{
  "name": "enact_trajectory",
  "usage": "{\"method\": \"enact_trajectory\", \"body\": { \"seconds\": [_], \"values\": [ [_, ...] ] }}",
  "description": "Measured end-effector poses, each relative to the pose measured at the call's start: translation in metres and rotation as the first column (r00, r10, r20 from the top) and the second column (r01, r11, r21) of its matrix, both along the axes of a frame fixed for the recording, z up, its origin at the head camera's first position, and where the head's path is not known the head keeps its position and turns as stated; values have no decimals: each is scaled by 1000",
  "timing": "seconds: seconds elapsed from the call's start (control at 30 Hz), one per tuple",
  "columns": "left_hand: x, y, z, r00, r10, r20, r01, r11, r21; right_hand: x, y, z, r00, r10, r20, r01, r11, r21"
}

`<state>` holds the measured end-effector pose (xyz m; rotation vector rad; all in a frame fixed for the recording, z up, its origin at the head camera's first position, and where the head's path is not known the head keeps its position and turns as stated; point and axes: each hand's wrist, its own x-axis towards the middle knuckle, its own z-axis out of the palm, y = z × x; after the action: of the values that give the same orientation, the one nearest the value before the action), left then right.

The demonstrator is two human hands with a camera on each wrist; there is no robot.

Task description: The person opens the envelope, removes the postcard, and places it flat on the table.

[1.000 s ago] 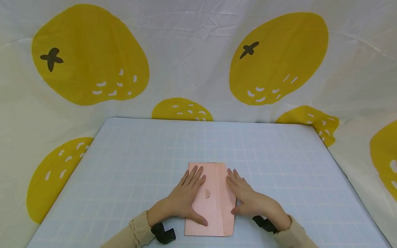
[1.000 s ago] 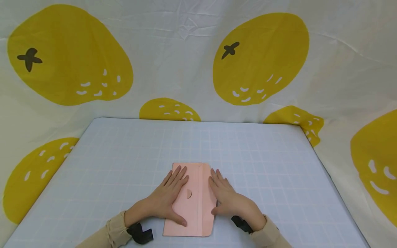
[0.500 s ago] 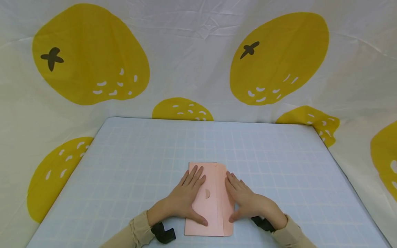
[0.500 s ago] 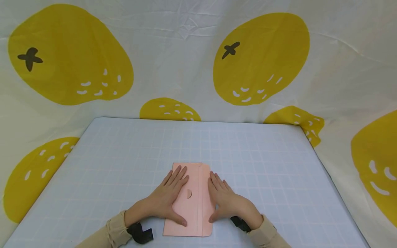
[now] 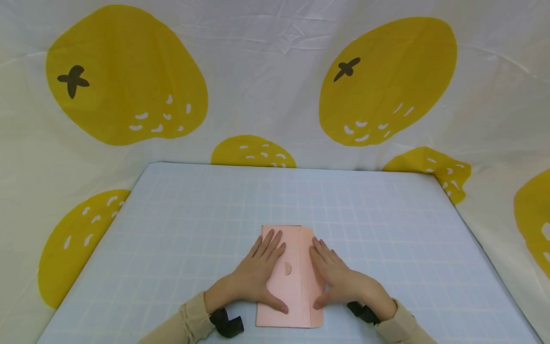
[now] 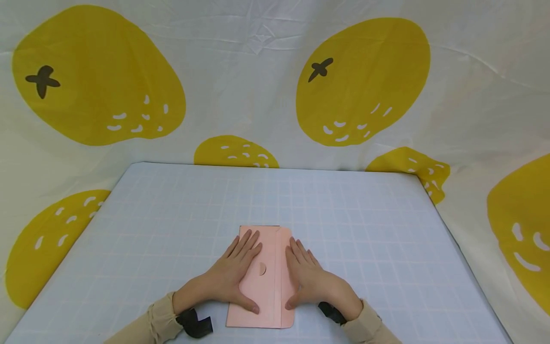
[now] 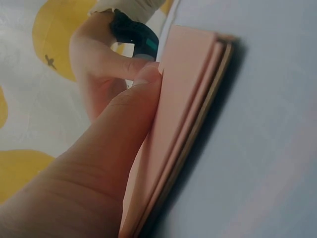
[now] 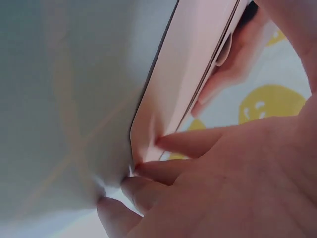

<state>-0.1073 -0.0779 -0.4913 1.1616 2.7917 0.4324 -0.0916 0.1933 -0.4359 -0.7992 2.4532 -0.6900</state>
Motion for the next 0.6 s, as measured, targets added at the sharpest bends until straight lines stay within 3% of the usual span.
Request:
{"method": "enact_trajectory", "body": {
  "seconds": [0.33,0.6],
  "values": [
    [0,2,3,1000,-1,20,1,1000,5,0,3,0,997,44,-56,-44,999,-13],
    [0,2,13,999,-14,41,14,1000,-5,0,1,5,994,62,-94,-61,998,19]
  ]
}}
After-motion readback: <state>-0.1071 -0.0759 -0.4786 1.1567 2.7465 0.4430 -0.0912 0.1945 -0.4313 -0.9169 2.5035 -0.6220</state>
